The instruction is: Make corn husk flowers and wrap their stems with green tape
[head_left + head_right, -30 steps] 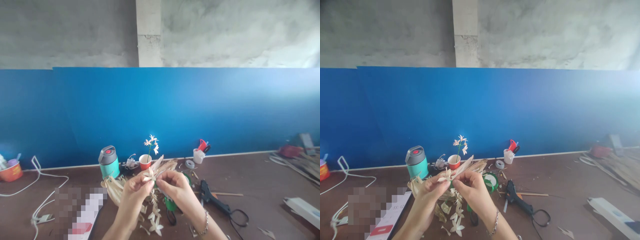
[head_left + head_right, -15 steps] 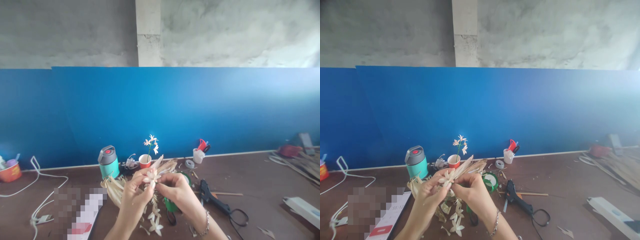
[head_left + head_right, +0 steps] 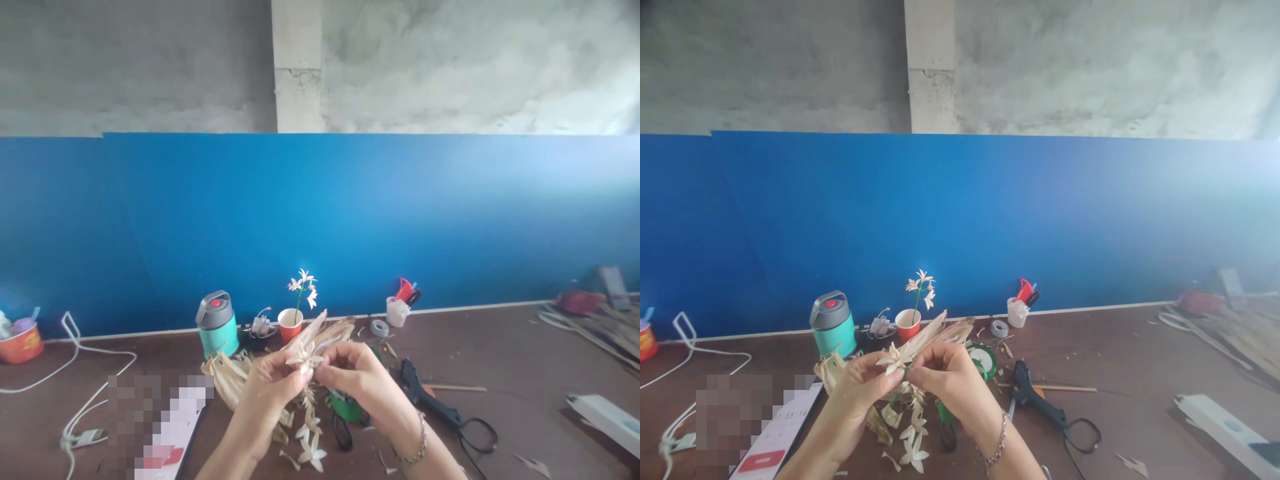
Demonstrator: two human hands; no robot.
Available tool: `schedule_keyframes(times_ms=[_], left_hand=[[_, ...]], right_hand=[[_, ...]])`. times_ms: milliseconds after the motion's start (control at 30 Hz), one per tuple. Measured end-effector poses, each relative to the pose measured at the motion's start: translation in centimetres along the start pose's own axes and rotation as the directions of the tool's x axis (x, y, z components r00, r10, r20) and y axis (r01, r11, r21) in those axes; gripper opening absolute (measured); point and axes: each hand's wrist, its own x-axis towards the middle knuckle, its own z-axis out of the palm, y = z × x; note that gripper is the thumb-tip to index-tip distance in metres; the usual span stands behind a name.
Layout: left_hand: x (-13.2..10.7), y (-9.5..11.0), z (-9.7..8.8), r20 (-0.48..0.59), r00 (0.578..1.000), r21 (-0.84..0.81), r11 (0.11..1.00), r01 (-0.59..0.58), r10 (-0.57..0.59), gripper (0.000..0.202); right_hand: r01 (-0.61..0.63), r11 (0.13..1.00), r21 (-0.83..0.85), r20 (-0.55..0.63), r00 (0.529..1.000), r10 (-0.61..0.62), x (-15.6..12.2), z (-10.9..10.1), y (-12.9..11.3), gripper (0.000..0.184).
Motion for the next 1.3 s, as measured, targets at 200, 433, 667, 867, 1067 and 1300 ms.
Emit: schedule_keyframes(times_ms=[200,433,667,867,1067,1300], left_hand=[[0.11,-0.38,0.00,-0.021,0.999,-0.050,0.998,0.045,-0.046,0.015],[0.26,-0.65,-0.16,-0.058,0.998,-0.002,1.000,0.020,-0.020,0.015],[0.21,-0.70,-0.28,-0.083,0.990,-0.106,0.988,0.108,-0.118,0.017],[0.22,-0.19,-0.46,0.087,0.991,-0.142,0.983,0.112,-0.101,0.021],[0.40,-0.65,-0.49,0.133,0.981,-0.233,0.958,0.167,-0.139,0.041],[0.16,-0.48,0.23,-0.067,0.996,-0.029,0.998,0.060,-0.061,0.021]], right_hand=[[-0.037,0.999,0.040,0.009,0.999,0.036,0.10,0.21,-0.53,0.025],[0.022,0.999,-0.030,-0.024,0.999,-0.023,-0.05,0.39,-0.10,0.019],[0.010,1.000,-0.015,-0.060,0.998,-0.011,-0.09,0.74,0.06,0.020],[-0.033,0.990,0.135,-0.006,0.999,0.034,-0.03,0.58,0.17,0.025],[-0.026,0.987,0.161,0.055,0.998,0.017,-0.12,0.49,-0.14,0.029],[0.142,0.989,-0.042,-0.115,0.983,-0.146,-0.08,0.88,-0.01,0.031]])
